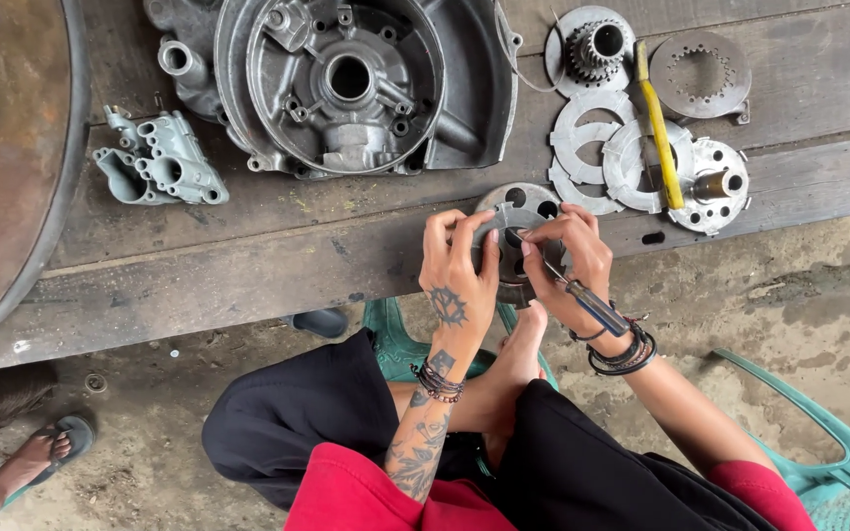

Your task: A person uses a screwdriver to scrape residue and clean a motorcycle clutch component on a wooden workbench.

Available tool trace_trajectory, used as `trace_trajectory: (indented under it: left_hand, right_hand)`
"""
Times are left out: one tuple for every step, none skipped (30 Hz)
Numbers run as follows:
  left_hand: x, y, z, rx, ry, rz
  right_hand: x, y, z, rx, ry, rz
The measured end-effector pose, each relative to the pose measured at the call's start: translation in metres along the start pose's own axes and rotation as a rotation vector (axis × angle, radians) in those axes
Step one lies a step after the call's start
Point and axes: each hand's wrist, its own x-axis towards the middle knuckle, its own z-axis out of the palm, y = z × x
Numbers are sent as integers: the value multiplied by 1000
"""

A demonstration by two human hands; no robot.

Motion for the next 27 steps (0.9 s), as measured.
trace_trajectory:
  left_hand:
    - [0,-1,1,2,1,-1]
    - [-1,-1,1,-6,5,-1]
    - [-2,-2,2,-13,9,0]
    - [-1,-1,2,-13,7,-1]
    - [-1,-1,2,-21,4,-4]
    - [0,-1,3,-28,4,-7]
    - [-1,-1,3,-29,3,-6]
    - [-2,-2,4,-29,0,-10]
    - [-2,-2,4,-29,-4,-14]
    - [-2,-3,4,-30,-6,-13]
    - [-2,-3,5,-19,-12,-4]
    - [-2,-4,5,-8,-17,5]
    - [-3,-5,6,-8,-19,5]
    - [-3,-7,8,-13,-12,6]
    - [-3,-8,9,-17,-5,6]
    - [-3,-7,8,-17,-4,12]
    - [-3,-7,8,-15,-3,12]
    - [-2,-6,8,-15,3,9]
    - [-1,-7,8,-15,9,11]
    - [-2,-7,8,-13,6,6]
    - [-4,-8,9,-12,4,1]
    - [-4,-8,9,-12,-1,-2]
    - [-3,-7,9,-12,4,7]
    - [-3,-7,9,-13,7,18]
    - [-6,-6,8,-13,-2,19]
    - [-5,-6,9,-12,1,14]
    - [-3,-6,9,-11,4,9]
  right_hand:
    - [1,0,0,2,-2,0]
    - [2,-1,0,12,10,-3]
    - [3,-1,0,22,21,-6]
    - [4,0,0,22,21,-3]
    - [5,1,0,6,16,-12]
    - [6,2,1,-10,11,-22]
    - [6,1,1,-11,12,-22]
    - [7,0,3,-19,6,-32]
    - [7,0,4,-28,-1,-42]
    - [9,0,4,-29,1,-39]
    - [11,1,5,-50,-2,-55]
    - [13,1,6,-70,-5,-72]
    - [16,3,7,-71,-4,-71]
    - [19,5,9,-75,7,-86]
    - [23,6,11,-78,18,-101]
    - [19,7,10,-78,23,-103]
    - [15,7,10,-83,27,-90]
    - [12,8,10,-88,26,-80]
    - [12,6,10,-87,27,-86]
    - [10,3,9,-96,26,-78]
    - [7,1,8,-105,25,-71]
    - [11,4,9,-106,24,-66]
    - [15,7,10,-102,18,-77]
    - [19,9,11,-100,17,-86]
    - [16,5,10,-102,19,-78]
    - [18,2,10,-92,25,-77]
    - [21,-2,10,-83,30,-75]
